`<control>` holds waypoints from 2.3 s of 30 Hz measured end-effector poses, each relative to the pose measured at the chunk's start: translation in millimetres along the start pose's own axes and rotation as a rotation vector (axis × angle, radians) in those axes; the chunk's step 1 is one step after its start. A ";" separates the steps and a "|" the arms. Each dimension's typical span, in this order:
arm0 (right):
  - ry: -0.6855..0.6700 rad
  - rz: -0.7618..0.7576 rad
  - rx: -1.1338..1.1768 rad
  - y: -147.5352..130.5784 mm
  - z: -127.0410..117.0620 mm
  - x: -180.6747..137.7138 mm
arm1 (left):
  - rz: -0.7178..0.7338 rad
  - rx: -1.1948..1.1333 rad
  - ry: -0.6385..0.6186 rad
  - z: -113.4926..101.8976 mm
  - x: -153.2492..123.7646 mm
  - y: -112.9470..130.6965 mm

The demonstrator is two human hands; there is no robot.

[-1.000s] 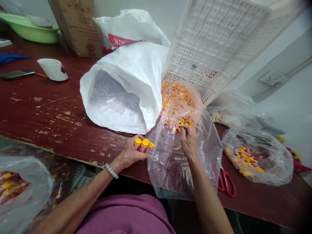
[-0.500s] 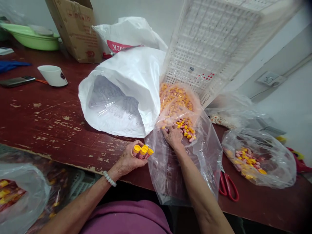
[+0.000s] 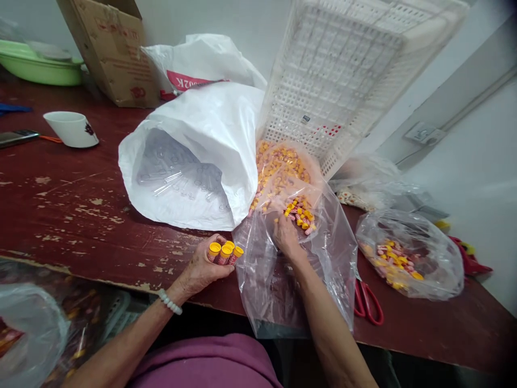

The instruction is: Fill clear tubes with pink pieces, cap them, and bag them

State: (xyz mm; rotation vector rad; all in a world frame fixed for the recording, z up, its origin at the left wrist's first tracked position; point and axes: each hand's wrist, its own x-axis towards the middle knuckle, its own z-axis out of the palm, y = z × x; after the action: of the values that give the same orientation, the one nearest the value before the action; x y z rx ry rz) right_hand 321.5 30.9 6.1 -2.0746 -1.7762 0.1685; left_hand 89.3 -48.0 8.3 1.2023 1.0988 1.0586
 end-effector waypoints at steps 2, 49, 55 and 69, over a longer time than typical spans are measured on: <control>0.049 0.030 0.049 14.1 -9.8 -14.4 | -0.011 -0.007 -0.012 2.3 -1.2 5.2; 0.077 -0.138 -0.224 22.2 -2.5 44.3 | -0.131 0.037 -0.048 7.3 -12.2 10.3; 0.108 -0.163 -0.249 32.9 -13.9 4.0 | -0.113 0.033 -0.078 13.0 -8.7 0.0; 0.791 0.336 -0.131 186.9 -183.3 -36.8 | -0.062 -0.074 -0.166 22.1 -12.5 7.7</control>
State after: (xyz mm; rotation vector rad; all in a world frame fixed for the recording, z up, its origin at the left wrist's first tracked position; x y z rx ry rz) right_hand 550.0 -66.1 96.9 -2.0863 -0.9822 -0.6096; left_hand 108.9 -63.2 17.7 1.1675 0.9540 0.9265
